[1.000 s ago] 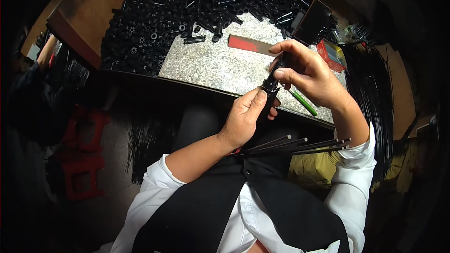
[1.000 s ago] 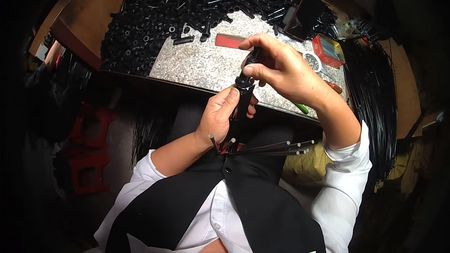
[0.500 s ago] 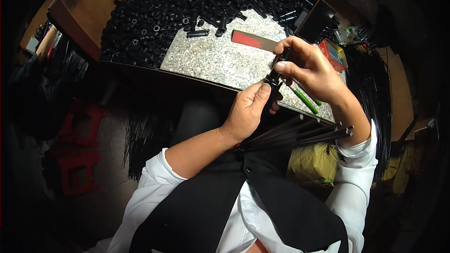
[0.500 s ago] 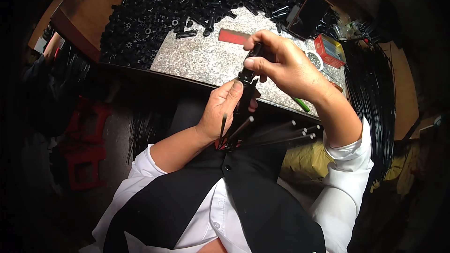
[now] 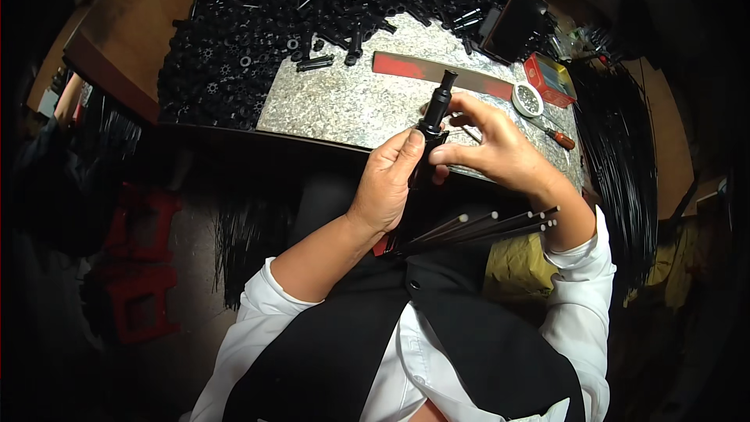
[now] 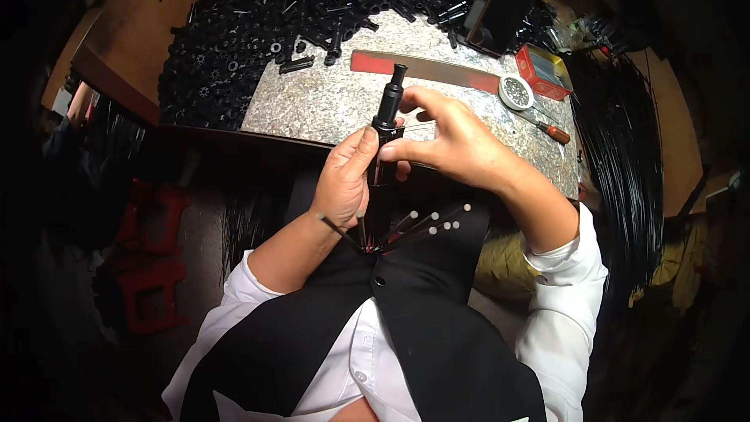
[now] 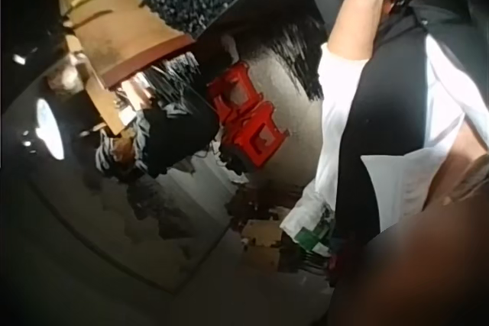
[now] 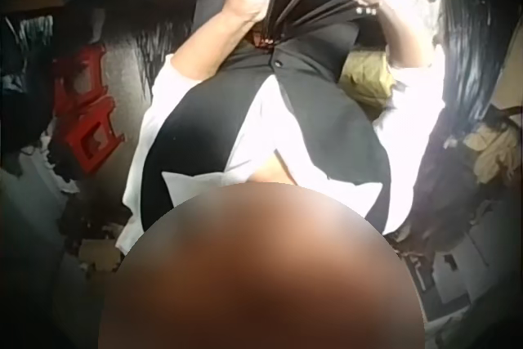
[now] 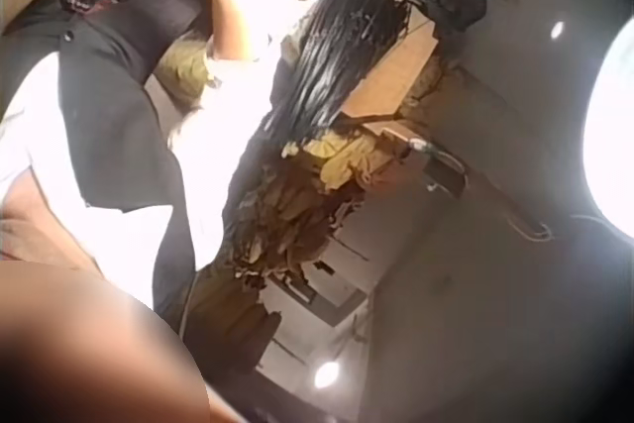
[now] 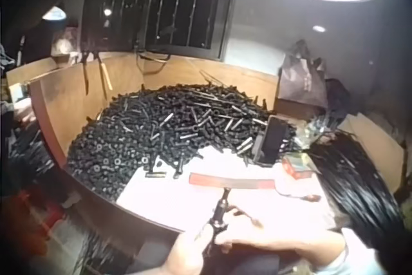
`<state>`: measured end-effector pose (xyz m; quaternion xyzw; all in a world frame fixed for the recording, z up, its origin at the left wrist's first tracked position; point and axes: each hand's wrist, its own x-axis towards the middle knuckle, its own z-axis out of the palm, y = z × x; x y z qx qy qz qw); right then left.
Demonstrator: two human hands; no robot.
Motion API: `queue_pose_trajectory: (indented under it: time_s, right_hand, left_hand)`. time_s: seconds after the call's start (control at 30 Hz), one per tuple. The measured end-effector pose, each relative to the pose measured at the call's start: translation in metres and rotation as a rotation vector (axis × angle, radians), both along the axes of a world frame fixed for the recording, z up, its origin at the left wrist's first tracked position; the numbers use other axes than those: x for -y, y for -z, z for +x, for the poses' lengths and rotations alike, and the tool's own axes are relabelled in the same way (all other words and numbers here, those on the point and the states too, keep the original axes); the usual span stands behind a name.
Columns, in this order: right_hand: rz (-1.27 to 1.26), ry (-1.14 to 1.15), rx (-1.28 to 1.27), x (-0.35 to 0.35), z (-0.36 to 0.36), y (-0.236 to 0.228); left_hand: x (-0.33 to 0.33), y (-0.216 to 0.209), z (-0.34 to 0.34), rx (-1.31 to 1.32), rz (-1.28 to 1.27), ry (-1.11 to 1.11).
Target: Assembling electrical wires into a plastic connector housing using pliers and a hammer.
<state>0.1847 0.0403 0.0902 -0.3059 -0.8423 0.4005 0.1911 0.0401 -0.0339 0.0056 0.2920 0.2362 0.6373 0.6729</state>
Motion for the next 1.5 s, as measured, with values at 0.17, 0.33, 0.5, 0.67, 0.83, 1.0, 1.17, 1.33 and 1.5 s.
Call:
queue_pose_trajectory:
  time_s: [0.17, 0.33, 0.5, 0.67, 0.83, 1.0, 1.17, 1.33, 1.5]
  right_hand:
    - [-0.337, 0.096, -0.063, 0.007, -0.005, -0.007]
    - [-0.137, -0.024, 0.030, -0.007, -0.002, -0.007]
    - [-0.330, -0.009, -0.053, -0.006, -0.008, -0.010]
    - [-0.240, 0.144, -0.167, 0.001, -0.008, 0.017]
    - [-0.287, 0.215, -0.339, 0.005, -0.006, 0.069]
    - [-0.786, 0.246, -0.334, 0.023, -0.007, 0.064]
    - [-0.611, 0.183, -0.474, 0.033, -0.015, 0.072]
    - [-0.621, 0.193, -0.494, 0.034, -0.021, 0.068]
    - [-0.669, 0.115, -0.536, 0.027, -0.017, 0.075]
  left_hand:
    - [-0.001, -0.004, -0.001, -0.054, 0.028, 0.029]
    - [-0.001, 0.000, 0.000, -0.094, 0.090, 0.040]
    - [-0.004, -0.001, -0.003, -0.100, 0.083, 0.054]
    - [-0.006, 0.002, -0.013, -0.030, 0.042, 0.060]
    - [-0.008, 0.003, -0.017, -0.079, 0.053, 0.029]
    - [-0.009, 0.002, -0.018, -0.073, 0.024, 0.007]
    - [-0.012, 0.002, -0.020, 0.153, 0.006, 0.101]
    - [-0.016, 0.016, -0.026, 0.281, 0.085, 0.149]
    - [-0.016, 0.016, -0.026, 0.237, 0.030, 0.123]
